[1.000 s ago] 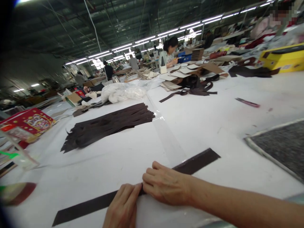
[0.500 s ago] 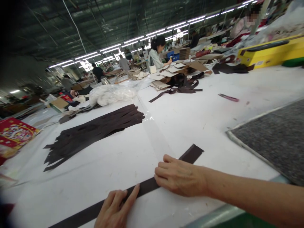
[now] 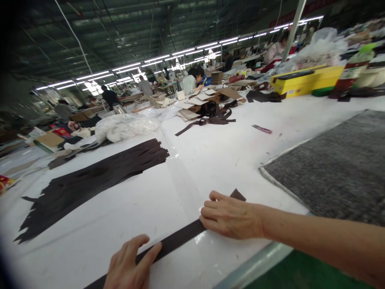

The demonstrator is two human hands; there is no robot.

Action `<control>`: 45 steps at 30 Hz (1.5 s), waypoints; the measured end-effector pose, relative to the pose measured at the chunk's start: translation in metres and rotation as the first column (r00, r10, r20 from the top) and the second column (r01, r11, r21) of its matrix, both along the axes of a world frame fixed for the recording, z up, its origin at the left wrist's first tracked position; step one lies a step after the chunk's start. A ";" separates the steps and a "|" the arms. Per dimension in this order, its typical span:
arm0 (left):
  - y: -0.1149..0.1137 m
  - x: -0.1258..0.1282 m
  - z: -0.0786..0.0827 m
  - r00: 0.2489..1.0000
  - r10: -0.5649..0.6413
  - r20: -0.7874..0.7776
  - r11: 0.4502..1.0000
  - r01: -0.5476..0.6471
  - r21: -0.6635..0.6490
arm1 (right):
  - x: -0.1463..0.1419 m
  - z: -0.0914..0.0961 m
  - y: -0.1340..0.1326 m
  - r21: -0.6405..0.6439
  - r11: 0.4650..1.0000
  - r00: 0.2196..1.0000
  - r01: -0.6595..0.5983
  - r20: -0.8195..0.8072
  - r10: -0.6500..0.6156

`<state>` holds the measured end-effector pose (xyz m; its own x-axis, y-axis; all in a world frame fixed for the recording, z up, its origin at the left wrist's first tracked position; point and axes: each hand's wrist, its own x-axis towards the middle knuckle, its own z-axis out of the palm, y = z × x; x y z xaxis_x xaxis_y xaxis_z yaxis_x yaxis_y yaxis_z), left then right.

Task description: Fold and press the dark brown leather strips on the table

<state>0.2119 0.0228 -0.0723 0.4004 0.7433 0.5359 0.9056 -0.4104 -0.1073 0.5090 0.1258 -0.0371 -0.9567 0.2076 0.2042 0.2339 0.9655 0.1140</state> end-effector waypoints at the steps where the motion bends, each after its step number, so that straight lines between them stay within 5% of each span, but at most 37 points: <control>1: 0.006 0.013 0.003 0.998 -0.036 0.057 0.999 0.037 -0.016 | 0.000 0.000 0.000 0.008 1.000 1.000 0.000 0.001 0.000; 5: 0.025 0.072 0.005 0.956 -0.190 0.224 0.929 0.249 -0.275 | 0.001 0.001 -0.002 0.029 0.999 1.000 0.016 0.020 -0.016; 9: 0.028 0.098 -0.006 0.961 -0.167 0.221 0.913 0.235 -0.332 | 0.009 0.004 -0.002 0.044 0.999 0.999 0.028 0.027 -0.029; 22: 0.031 0.105 -0.002 0.987 -0.157 0.028 0.954 0.159 -0.255 | 0.057 0.001 0.005 0.079 0.995 0.994 0.066 0.082 -0.073; 28: 0.035 0.111 -0.008 0.974 -0.225 0.036 0.948 0.228 -0.222 | 0.072 0.004 0.005 0.093 0.990 0.989 0.106 0.091 -0.114; 38: 0.037 0.115 -0.009 0.971 -0.238 0.017 0.940 0.235 -0.249 | 0.078 0.004 0.008 -0.124 0.973 0.980 0.197 0.012 -0.197; 45: 0.040 0.112 -0.008 0.963 -0.269 -0.006 0.935 0.259 -0.242 | 0.088 0.003 0.013 -0.065 0.978 0.979 0.197 0.058 -0.193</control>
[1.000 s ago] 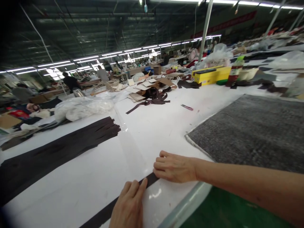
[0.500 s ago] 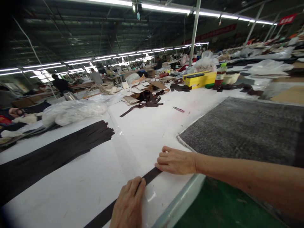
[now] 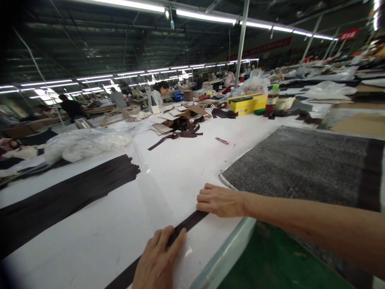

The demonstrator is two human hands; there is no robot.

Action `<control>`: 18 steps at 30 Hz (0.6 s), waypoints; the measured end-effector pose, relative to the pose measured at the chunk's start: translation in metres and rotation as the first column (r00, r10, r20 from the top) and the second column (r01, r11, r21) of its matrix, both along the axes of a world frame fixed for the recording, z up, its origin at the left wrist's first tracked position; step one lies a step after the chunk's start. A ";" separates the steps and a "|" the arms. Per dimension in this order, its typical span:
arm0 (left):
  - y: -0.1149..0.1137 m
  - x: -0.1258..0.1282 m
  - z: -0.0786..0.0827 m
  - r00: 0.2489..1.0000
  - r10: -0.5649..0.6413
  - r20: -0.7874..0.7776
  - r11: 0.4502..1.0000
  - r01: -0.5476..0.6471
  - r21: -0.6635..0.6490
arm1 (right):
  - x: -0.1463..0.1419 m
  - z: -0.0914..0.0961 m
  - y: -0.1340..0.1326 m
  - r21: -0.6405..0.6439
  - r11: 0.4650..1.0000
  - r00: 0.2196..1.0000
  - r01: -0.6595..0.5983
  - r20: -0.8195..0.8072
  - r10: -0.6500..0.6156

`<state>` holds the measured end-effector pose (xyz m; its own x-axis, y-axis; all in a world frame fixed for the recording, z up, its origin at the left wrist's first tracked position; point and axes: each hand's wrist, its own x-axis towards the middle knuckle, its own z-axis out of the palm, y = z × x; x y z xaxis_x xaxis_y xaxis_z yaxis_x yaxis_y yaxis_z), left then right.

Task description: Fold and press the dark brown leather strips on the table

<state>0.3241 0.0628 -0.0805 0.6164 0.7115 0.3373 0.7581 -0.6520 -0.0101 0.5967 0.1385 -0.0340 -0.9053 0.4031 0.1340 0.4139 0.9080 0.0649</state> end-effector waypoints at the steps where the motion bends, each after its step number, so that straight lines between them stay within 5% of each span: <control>1: 0.000 0.000 -0.001 1.000 -0.003 -0.007 1.000 0.003 0.007 | 0.001 0.000 0.000 0.010 1.000 1.000 -0.001 -0.001 0.001; 18: 0.003 0.010 0.004 0.996 0.051 -0.078 0.999 -0.051 0.002 | 0.015 -0.004 -0.009 0.024 0.998 0.998 0.067 0.002 -0.067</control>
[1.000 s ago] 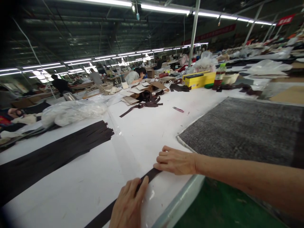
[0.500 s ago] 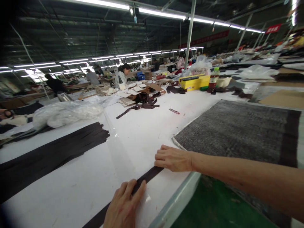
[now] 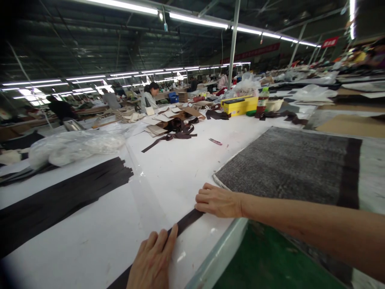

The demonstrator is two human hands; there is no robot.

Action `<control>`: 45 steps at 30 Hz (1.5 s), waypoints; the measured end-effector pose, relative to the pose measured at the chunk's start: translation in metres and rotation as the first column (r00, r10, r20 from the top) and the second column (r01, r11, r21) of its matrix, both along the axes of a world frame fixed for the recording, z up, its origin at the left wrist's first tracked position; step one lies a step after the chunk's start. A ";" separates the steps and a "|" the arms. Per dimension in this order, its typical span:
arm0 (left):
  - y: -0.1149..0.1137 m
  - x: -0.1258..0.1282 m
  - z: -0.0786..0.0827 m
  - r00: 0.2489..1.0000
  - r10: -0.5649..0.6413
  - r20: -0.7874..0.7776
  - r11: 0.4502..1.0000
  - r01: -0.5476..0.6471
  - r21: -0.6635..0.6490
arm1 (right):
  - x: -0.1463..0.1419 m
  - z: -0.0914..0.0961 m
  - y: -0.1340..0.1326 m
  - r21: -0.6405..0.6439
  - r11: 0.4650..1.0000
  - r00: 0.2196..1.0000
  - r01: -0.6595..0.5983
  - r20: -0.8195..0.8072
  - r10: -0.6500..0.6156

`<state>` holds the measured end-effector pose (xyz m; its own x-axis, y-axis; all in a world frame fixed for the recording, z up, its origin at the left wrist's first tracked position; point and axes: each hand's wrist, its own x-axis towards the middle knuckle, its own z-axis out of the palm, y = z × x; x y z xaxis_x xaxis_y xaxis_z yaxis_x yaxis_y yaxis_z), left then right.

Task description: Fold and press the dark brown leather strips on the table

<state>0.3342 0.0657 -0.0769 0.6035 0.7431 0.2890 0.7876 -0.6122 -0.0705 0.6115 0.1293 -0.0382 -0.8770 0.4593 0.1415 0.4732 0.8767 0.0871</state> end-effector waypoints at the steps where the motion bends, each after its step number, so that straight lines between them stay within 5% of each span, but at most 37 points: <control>1: 0.000 0.001 0.001 1.000 0.001 -0.001 1.000 -0.001 -0.002 | 0.001 0.000 -0.001 -0.010 1.000 1.000 0.016 -0.014 -0.016; 7: 0.002 0.002 0.001 1.000 -0.011 0.005 0.999 0.011 0.032 | -0.002 0.007 -0.004 -0.203 0.973 0.980 0.113 -0.140 -0.143; 12: 0.004 0.002 0.000 1.000 -0.022 -0.001 0.997 0.022 0.069 | -0.006 0.007 -0.003 -0.236 0.965 0.976 0.111 -0.159 -0.151; 27: 0.004 0.005 0.004 0.998 -0.018 -0.067 0.999 0.020 0.027 | 0.003 0.000 0.000 -0.121 0.992 0.988 0.040 -0.142 -0.057; 34: 0.006 0.007 0.012 0.998 0.006 -0.057 0.998 -0.009 -0.060 | 0.005 0.004 -0.004 0.074 0.997 1.000 0.016 0.002 -0.016; 40: 0.025 0.038 0.042 0.989 -0.032 0.141 0.956 0.072 -0.285 | 0.007 0.003 -0.006 0.066 0.997 0.999 0.029 0.019 -0.030; 45: 0.037 0.067 0.038 0.984 -0.177 0.035 0.937 0.180 -0.300 | 0.012 0.002 -0.009 0.008 0.999 0.998 0.053 -0.023 -0.053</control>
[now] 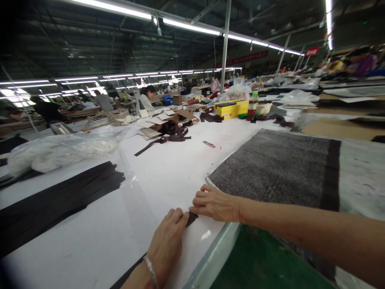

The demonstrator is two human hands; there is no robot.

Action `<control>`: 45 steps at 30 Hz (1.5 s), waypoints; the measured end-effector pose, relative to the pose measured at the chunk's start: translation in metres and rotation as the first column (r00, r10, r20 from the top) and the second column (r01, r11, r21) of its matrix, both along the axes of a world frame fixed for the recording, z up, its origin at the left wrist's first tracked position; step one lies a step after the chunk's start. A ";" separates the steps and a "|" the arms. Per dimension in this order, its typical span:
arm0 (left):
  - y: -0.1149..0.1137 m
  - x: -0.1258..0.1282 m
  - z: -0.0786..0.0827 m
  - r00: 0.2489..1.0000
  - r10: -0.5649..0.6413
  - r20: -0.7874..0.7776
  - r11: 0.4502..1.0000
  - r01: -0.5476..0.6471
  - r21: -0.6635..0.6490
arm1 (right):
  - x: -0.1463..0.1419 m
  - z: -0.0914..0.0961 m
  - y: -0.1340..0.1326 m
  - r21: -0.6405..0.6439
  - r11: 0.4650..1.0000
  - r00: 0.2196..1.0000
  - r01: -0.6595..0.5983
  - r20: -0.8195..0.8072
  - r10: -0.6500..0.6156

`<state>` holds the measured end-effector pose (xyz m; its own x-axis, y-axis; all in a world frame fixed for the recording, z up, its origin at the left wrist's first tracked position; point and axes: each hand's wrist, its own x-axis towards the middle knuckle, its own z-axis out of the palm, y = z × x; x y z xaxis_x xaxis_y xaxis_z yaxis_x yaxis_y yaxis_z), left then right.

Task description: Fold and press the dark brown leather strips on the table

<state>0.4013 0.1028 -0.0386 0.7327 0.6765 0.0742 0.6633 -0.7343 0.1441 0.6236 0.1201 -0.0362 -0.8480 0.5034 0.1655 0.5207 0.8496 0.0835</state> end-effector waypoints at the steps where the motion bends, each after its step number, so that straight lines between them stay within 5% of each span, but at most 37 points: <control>1: 0.000 0.002 -0.003 1.000 -0.018 -0.017 1.000 0.018 0.001 | 0.001 0.000 -0.001 -0.029 1.000 1.000 0.010 -0.015 -0.011; 8: -0.006 0.000 -0.014 0.993 -0.091 -0.076 0.988 0.099 0.117 | -0.002 -0.002 -0.010 -0.229 0.936 0.919 0.267 -0.233 -0.319; 14: -0.013 0.003 -0.012 0.998 -0.050 -0.033 0.994 0.053 0.100 | -0.015 -0.002 -0.023 -0.184 0.956 0.965 0.226 -0.089 -0.245; 17: -0.008 -0.008 -0.001 0.983 0.085 0.162 0.993 -0.071 -0.091 | -0.016 -0.004 -0.026 -0.153 0.952 0.960 0.264 -0.049 -0.274; 20: 0.004 -0.036 0.014 0.888 0.306 0.344 0.937 -0.217 -0.273 | -0.017 -0.003 -0.026 -0.136 0.945 0.949 0.297 -0.066 -0.308; 23: 0.005 -0.067 0.019 0.814 0.421 0.400 0.896 -0.303 -0.326 | -0.018 0.002 -0.025 -0.070 0.959 0.959 0.274 -0.057 -0.278; 26: -0.009 -0.086 0.007 0.875 0.333 0.351 0.938 -0.271 -0.215 | -0.014 0.004 -0.021 0.009 0.981 0.981 0.192 -0.001 -0.192; 30: -0.034 -0.093 -0.020 0.972 0.159 0.176 0.979 -0.179 0.102 | 0.004 -0.001 -0.013 0.095 0.984 0.985 0.150 0.067 -0.157; 33: -0.043 -0.093 -0.033 0.991 0.110 0.077 0.953 -0.127 0.276 | 0.013 -0.004 -0.008 0.134 0.964 0.968 0.228 0.073 -0.239; 37: -0.043 -0.093 -0.036 0.995 0.094 0.038 0.945 -0.102 0.312 | -0.009 0.005 -0.015 0.156 0.916 0.929 0.369 -0.020 -0.370; 42: -0.043 -0.092 -0.037 0.996 0.087 0.033 0.938 -0.093 0.334 | -0.072 0.012 -0.046 -0.121 0.975 0.975 0.184 -0.104 -0.197; 45: -0.044 -0.093 -0.038 0.997 0.070 0.037 0.937 -0.079 0.340 | -0.080 0.001 -0.057 -0.237 0.963 0.980 0.128 -0.116 -0.159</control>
<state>0.3085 0.0592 -0.0768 0.6763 0.6599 0.3274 0.7175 -0.6908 -0.0896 0.5433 0.0634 -0.0348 -0.7423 0.6557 0.1382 0.6319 0.7535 -0.1813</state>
